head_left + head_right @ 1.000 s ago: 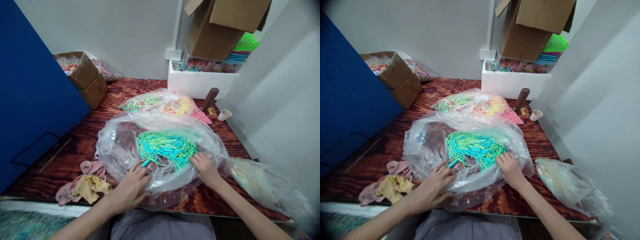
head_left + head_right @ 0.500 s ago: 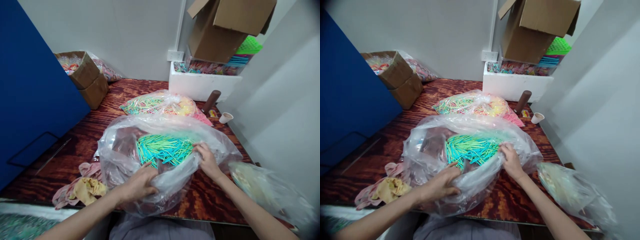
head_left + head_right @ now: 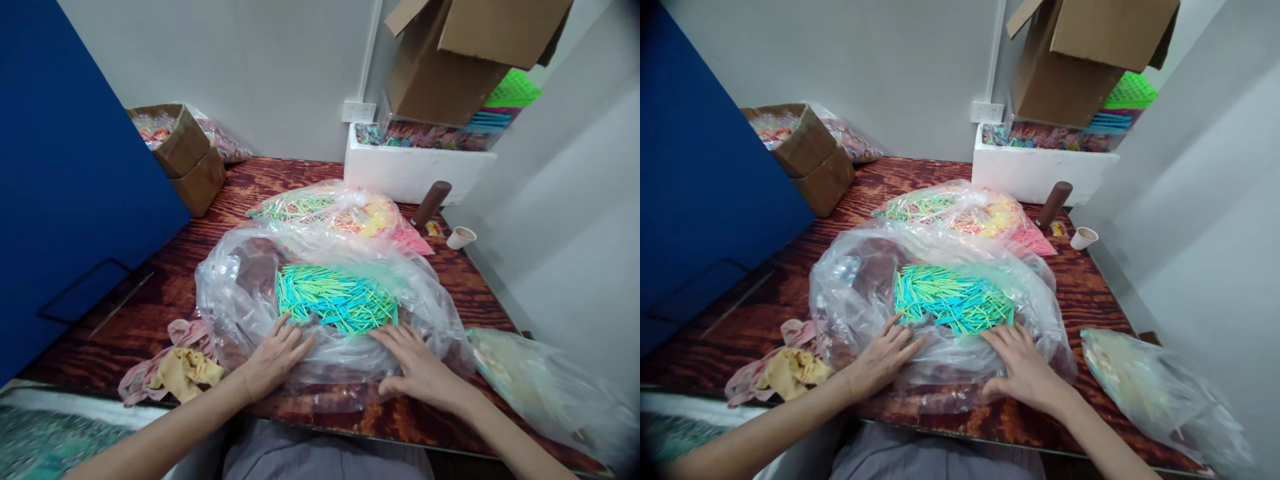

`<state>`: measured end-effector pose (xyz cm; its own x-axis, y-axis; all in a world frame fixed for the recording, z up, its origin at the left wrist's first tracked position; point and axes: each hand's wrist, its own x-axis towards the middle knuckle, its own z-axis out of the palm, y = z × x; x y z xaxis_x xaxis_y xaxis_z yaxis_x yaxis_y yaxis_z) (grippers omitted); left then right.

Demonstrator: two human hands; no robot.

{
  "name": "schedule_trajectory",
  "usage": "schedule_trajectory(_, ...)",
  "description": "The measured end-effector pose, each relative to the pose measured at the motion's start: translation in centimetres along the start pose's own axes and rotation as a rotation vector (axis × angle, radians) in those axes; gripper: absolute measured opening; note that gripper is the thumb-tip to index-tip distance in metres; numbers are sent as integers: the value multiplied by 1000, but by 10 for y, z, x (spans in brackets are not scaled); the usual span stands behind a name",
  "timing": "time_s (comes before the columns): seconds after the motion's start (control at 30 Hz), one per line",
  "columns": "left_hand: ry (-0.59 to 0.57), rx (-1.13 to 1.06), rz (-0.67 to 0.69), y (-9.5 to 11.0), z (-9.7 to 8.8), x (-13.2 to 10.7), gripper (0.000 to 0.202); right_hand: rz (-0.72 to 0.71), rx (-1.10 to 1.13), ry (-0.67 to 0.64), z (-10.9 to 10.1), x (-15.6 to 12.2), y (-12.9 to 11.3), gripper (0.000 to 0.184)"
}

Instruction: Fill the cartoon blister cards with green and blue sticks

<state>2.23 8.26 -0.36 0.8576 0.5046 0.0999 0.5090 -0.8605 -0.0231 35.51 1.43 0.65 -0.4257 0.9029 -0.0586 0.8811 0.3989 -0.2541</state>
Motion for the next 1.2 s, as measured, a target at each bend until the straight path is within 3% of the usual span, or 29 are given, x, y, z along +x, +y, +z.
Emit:
schedule_trajectory(0.13, -111, -215, -68, 12, -36, -19, 76, -6, -198, 40, 13, 4, -7, 76)
schedule_trajectory(0.23, -157, -242, -23, 11, -46, -34, 88, -62, -328, 70, 16, 12, -5, 57)
schedule_trajectory(0.33, -146, -97, -2, 3, -33, -37, 83, -92, -397, 118, 17, 23, 2, 35)
schedule_trajectory(0.43, -101, 15, -15, -14, -12, -26, 55, -112, -421, 245, 21, 32, 12, 24)
schedule_trajectory(0.53, 12, 37, -83, -32, 8, -9, 22, -120, -449, 416, 26, 38, 19, 28)
schedule_trajectory(0.63, 131, 33, -283, -38, 25, 3, 21, -85, -486, 541, 34, 39, 20, 35)
schedule_trajectory(0.77, 145, -50, -394, -20, 29, -2, 21, -73, -461, 473, 47, 35, 16, 31)
schedule_trajectory(0.87, 170, -319, -413, -3, 15, -20, 52, 31, -390, 298, 48, 28, 9, 17)
schedule_trajectory(0.97, 385, -487, -598, 3, 3, -32, 64, 180, -264, 154, 32, 14, -6, 36)
schedule_trajectory(1.03, 634, -470, -842, -1, 4, -31, 64, 212, -100, 90, 9, 3, -20, 58)
schedule_trajectory(1.1, 789, -458, -1082, -11, 12, -22, 71, 176, 109, 34, -23, -1, -33, 63)
schedule_trajectory(1.13, 796, -483, -1179, -17, 16, -16, 77, 169, 195, 38, -40, 0, -36, 58)
schedule_trajectory(1.2, 693, -562, -1313, -30, 24, -3, 88, 173, 294, 127, -69, 10, -32, 56)
